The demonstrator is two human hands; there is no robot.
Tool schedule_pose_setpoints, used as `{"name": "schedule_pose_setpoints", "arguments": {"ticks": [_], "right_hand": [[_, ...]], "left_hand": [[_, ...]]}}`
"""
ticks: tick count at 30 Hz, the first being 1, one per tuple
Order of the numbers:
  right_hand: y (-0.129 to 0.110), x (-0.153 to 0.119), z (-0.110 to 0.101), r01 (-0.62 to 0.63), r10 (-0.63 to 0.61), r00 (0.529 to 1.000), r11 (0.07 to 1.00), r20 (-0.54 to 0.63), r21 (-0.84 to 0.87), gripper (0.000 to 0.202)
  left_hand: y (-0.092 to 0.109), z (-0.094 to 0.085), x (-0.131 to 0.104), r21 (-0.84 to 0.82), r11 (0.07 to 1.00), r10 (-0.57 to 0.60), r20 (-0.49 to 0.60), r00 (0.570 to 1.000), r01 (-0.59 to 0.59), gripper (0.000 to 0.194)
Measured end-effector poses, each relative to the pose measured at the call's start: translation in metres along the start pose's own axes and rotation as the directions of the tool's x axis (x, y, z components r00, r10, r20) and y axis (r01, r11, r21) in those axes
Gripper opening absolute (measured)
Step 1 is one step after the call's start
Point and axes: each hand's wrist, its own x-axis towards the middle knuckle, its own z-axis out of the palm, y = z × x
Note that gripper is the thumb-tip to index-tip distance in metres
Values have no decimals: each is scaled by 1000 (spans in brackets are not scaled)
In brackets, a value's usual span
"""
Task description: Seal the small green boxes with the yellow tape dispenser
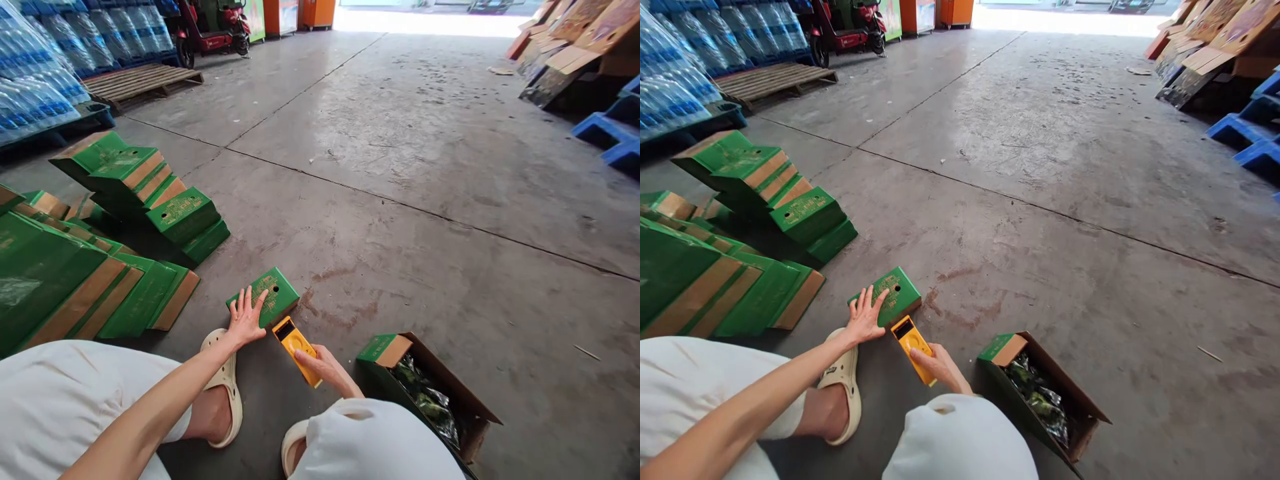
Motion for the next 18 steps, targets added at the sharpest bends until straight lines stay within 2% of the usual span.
{"name": "schedule_pose_setpoints", "arguments": {"ticks": [4,6,8,11,13,18], "right_hand": [[4,4,0,-6,6,1000,1000,-4,-20,70],[5,6,1,-11,11,1000,1000,-14,-23,71],[5,6,2,-15,15,1000,1000,-20,-19,72],[2,3,4,-14,14,1000,1000,-24,-25,71],[-2,0,4,-13,12,1000,999,-25,-33,70],[-7,-7,0,-24,17,996,996,-90,-84,60]], "left_hand": [[0,17,-37,1,997,-74,-163,984,75,79],[-5,22,-48,16,996,-85,-172,981,89,69],[-8,22,-51,48,998,-29,-148,989,37,63],[-9,15,-45,83,996,46,-92,995,-39,67],[-5,9,-37,87,995,50,-52,997,-45,72],[13,-1,-24,-28,997,-73,24,997,73,85]]}}
